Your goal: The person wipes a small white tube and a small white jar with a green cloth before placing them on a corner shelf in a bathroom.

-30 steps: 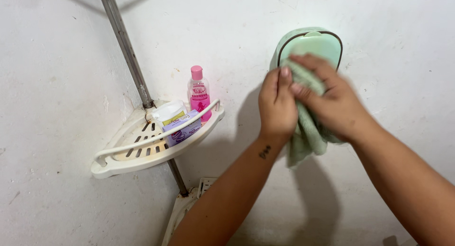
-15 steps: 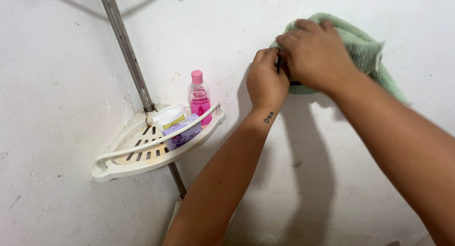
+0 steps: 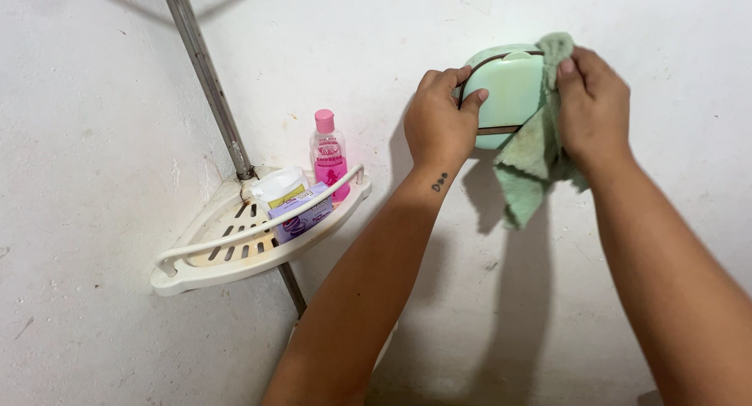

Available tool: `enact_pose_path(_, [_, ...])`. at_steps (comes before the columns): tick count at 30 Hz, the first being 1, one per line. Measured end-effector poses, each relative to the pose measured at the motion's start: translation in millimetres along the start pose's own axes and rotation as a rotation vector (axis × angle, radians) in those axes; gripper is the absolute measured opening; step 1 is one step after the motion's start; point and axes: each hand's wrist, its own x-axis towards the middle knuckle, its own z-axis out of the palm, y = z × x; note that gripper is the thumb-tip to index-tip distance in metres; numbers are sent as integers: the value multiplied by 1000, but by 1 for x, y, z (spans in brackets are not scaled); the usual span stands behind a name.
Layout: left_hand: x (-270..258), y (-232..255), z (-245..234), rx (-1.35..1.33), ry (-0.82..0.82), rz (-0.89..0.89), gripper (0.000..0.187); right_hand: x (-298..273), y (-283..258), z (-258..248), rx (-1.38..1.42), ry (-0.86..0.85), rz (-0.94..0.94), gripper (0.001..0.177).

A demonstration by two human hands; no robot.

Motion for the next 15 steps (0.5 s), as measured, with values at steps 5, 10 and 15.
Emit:
enact_pose_path(5, [0, 3, -1, 27, -2, -6, 30, -39, 33, 10, 5, 89, 34, 37])
enact_pose_path(10, [0, 5, -6, 52, -15, 7, 30, -71, 27, -3, 125, 97, 145, 30])
enact_pose_path(15, [3, 8, -10, 66, -36, -10, 30, -80, 2, 20, -283, 116, -559, 30])
